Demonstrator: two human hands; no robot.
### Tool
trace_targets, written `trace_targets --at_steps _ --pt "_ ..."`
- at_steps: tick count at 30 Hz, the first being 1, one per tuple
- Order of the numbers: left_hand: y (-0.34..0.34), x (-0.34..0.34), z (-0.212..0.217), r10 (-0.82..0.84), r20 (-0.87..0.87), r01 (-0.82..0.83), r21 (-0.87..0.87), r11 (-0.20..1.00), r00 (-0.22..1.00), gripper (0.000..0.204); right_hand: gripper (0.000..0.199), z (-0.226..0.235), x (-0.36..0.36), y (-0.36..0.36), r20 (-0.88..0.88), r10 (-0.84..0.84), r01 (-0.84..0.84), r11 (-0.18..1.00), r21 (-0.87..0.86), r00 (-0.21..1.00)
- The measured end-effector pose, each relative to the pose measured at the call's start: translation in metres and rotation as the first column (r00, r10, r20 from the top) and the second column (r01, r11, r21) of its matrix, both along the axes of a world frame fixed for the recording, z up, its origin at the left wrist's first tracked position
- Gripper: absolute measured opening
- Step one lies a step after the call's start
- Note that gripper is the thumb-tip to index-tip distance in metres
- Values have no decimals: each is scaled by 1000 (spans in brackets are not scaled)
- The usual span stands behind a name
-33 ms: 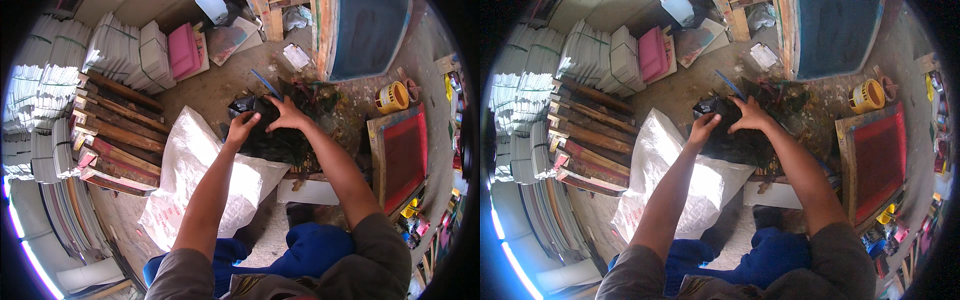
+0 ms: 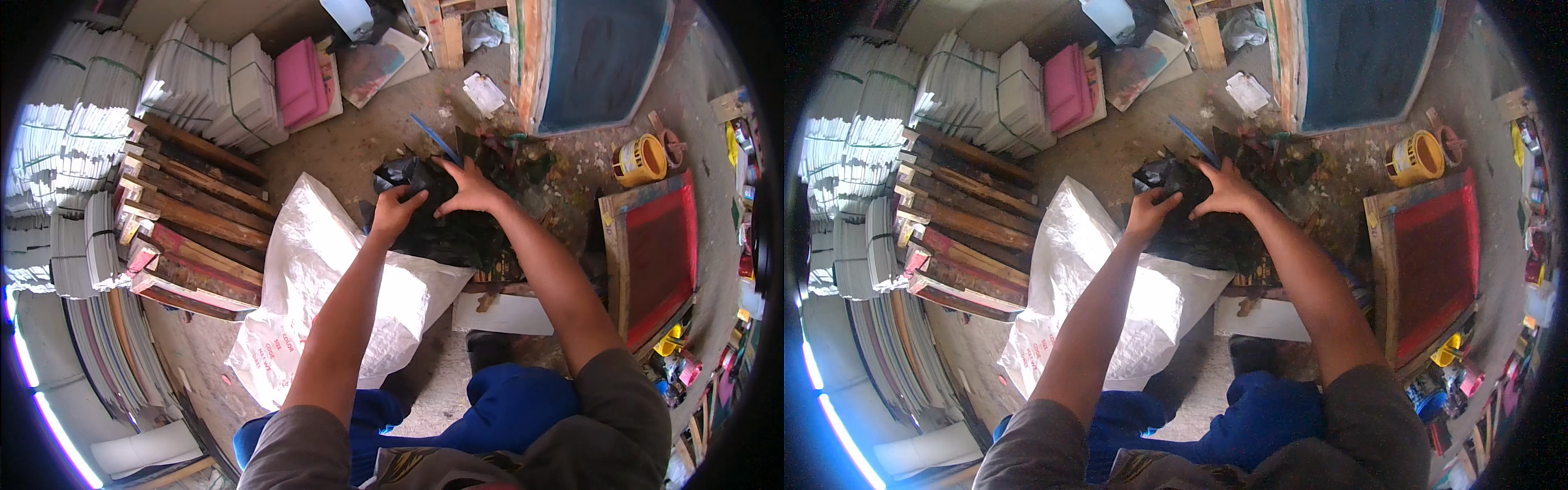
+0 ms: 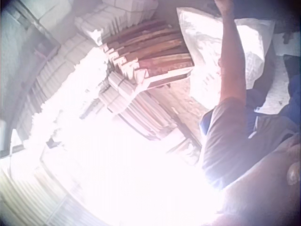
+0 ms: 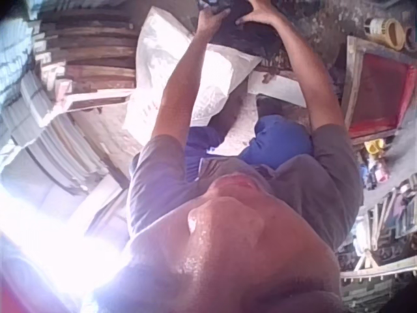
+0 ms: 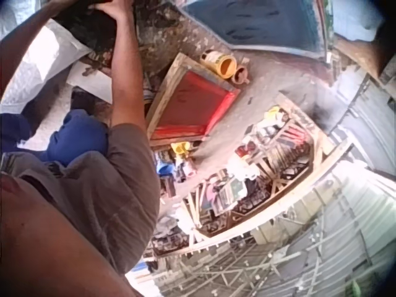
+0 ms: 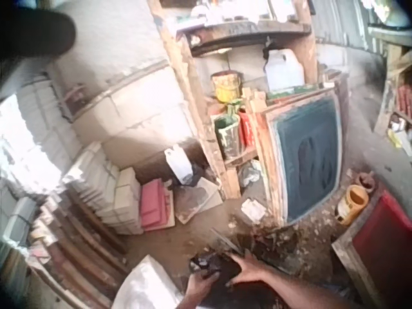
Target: The person repeatedly picks up long dark rectangular sheets from the floor and stacks them against a wall. The person also picks up a wooden plank and places it vertically, then handles a green rectangular object and a white sack before placing them on a shelf.
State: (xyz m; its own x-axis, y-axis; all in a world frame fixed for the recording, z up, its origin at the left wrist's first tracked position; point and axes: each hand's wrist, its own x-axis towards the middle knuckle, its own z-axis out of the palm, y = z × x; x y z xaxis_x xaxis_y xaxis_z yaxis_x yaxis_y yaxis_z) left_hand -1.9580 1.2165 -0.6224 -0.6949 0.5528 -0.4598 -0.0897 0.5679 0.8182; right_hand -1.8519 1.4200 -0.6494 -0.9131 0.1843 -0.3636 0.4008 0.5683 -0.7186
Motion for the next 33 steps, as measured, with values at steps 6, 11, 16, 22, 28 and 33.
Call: trace_targets --at_steps 6,11,16,22,28,33 --pt "-13 -42 18 570 363 -674 335 659 738 29 112 -4 1 -1 -94 -236 237 971 2 967" --pt "-30 -64 23 417 527 -666 500 553 741 32 116 48 -9 -28 -468 -32 22 999 -25 883" --pt "-24 -62 3 168 712 -666 510 544 682 35 80 48 -30 -71 -392 -297 132 909 -394 871" --pt "-28 -44 33 533 354 -636 517 573 768 45 32 24 -43 -41 -342 -491 222 775 -592 802" --pt "15 12 60 99 60 -116 469 876 993 73 16 -23 -68 -52 -408 -686 282 662 -695 603" --pt "-18 -35 7 409 50 -401 330 855 911 23 35 49 -70 -72 -134 -540 207 523 -827 831"
